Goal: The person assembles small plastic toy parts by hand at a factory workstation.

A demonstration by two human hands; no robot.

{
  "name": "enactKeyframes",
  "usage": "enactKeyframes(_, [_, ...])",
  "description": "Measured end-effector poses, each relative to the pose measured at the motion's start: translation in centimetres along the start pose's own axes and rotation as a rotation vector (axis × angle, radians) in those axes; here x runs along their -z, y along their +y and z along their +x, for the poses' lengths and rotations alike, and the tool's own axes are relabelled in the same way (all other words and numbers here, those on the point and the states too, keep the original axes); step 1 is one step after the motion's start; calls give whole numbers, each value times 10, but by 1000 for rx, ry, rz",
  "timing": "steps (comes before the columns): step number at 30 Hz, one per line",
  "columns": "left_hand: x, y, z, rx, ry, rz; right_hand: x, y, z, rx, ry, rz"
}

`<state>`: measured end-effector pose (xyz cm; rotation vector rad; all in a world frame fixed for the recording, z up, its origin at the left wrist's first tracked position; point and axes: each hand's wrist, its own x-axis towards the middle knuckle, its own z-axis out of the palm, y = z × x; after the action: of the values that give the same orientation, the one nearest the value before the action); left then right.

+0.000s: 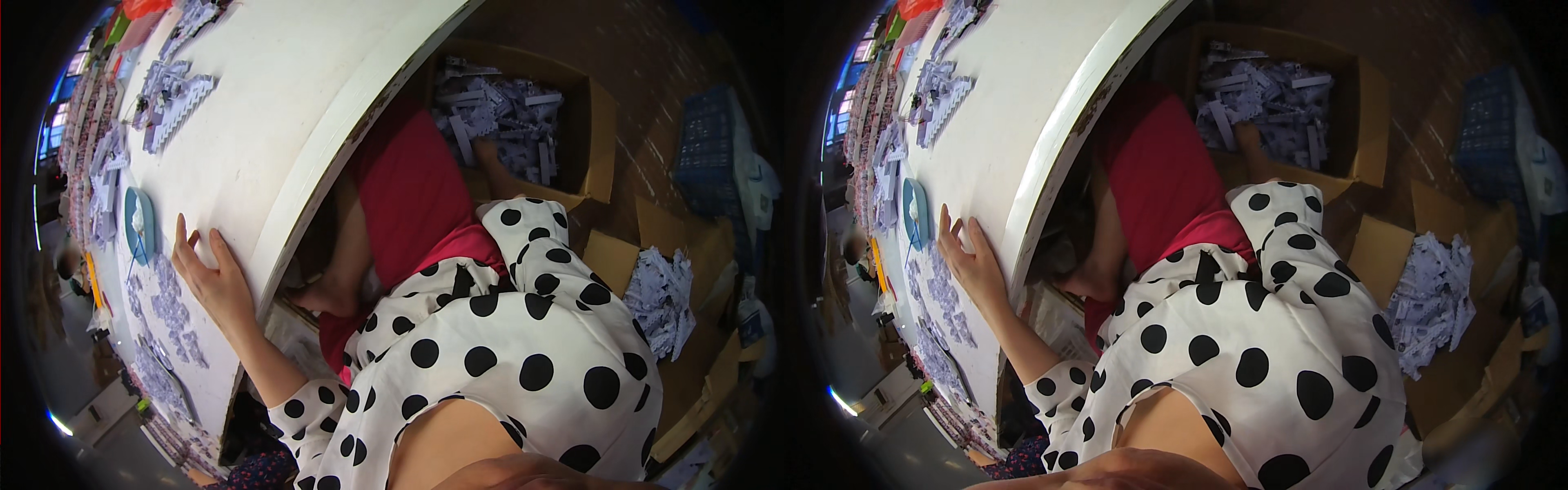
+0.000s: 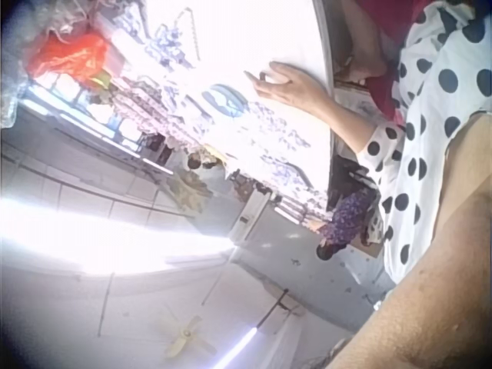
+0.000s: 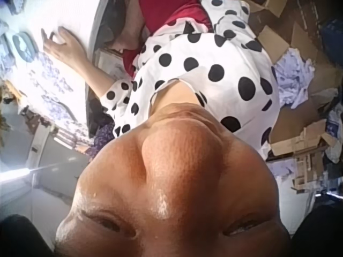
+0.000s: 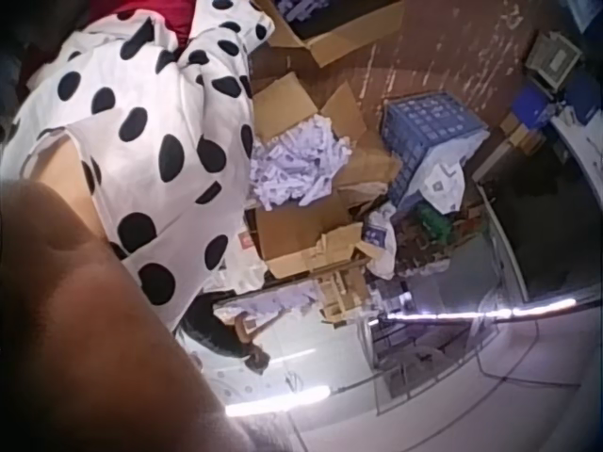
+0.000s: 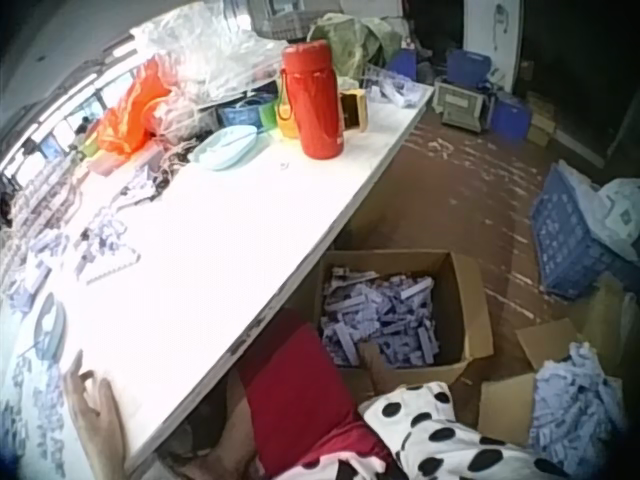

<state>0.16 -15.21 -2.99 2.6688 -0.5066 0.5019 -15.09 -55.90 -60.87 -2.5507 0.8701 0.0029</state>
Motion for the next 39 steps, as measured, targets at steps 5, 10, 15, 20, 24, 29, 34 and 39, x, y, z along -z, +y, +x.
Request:
enactKeyframes(5, [14, -16, -8, 33, 19, 75, 11, -53, -1, 66, -62, -96])
enactKeyframes(10, [6, -4, -2, 6, -12, 48, 36, -39, -4, -55, 51, 13])
enactKeyframes(15, [11, -9, -4, 34, -18, 57, 39, -68, -6, -119, 119, 157])
enactKeyframes(20, [4, -8, -2, -22, -18, 69, 58, -72, -19, -225, 206, 249])
enactKeyframes(24, [5, -12, -2, -39, -12, 75, 74, -104, -25, -249, 228, 799])
enactKeyframes(29, [9, -14, -4, -14, -9, 78, 91, -143, -32, -198, 247, 538])
enactKeyframes(34, [7, -13, -4, -12, -14, 64, 88, -146, -18, -305, 397, 623])
enactKeyframes(39, [2, -7, -1, -29, -17, 52, 84, -135, -10, -402, 490, 578])
